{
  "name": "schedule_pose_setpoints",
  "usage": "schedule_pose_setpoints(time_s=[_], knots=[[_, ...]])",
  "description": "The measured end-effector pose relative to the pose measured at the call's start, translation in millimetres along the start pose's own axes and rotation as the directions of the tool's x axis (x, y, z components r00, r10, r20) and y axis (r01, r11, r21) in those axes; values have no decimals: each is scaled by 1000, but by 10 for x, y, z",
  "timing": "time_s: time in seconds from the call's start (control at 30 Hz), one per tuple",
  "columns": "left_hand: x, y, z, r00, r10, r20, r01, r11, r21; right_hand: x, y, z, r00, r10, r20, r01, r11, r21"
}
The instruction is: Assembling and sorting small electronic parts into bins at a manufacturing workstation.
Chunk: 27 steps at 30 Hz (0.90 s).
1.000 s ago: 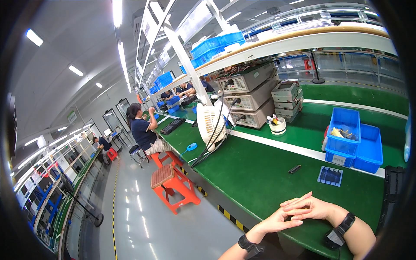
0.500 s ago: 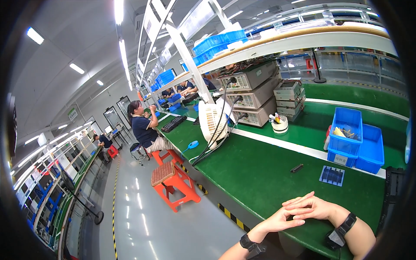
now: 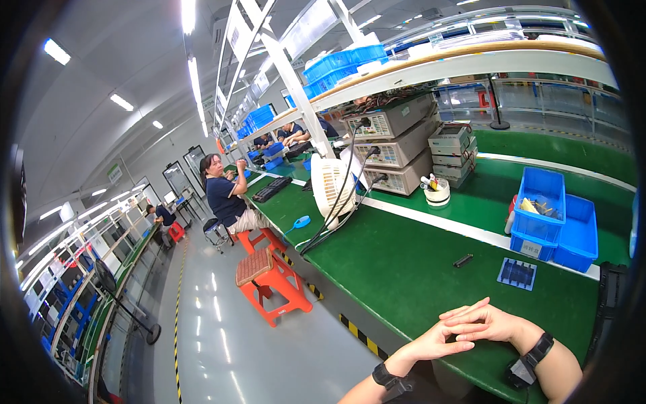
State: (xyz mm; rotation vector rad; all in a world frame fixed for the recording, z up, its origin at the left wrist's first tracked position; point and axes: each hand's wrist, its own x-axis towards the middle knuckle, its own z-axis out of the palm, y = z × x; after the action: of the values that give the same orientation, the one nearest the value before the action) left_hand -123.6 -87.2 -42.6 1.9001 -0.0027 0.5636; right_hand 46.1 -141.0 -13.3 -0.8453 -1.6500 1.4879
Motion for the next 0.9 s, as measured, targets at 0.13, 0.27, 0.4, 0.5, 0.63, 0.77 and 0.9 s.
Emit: schedule_pose_setpoints(time_s=[0.13,0.27,0.4,0.5,0.63,0.77,0.9], knots=[[32,53,0,1000,4,2,-4,1000,12,-4,-18,-8,1000,-1,6,1,1000,-5],[44,4,-1,1000,6,0,-6,998,-62,-2,-2,-23,999,-34,-13,34,999,-3],[16,7,-12,1000,-10,-10,11,1000,20,29,-12,-11,999,-34,-11,33,999,-30],[-7,-5,-1,1000,21,-7,-22,999,-46,22,18,-15,999,-26,18,27,999,-27],[-48,3,25,1000,18,0,-18,999,46,-14,-5,58,999,-37,4,37,998,-40],[11,-80,30,999,53,7,-52,995,-89,-179,-57,-4,996,-50,-69,36,980,-194],[33,56,-103,999,-17,-34,15,999,-47,-555,-407,-90,929,21,-370,-62,993,-100]])
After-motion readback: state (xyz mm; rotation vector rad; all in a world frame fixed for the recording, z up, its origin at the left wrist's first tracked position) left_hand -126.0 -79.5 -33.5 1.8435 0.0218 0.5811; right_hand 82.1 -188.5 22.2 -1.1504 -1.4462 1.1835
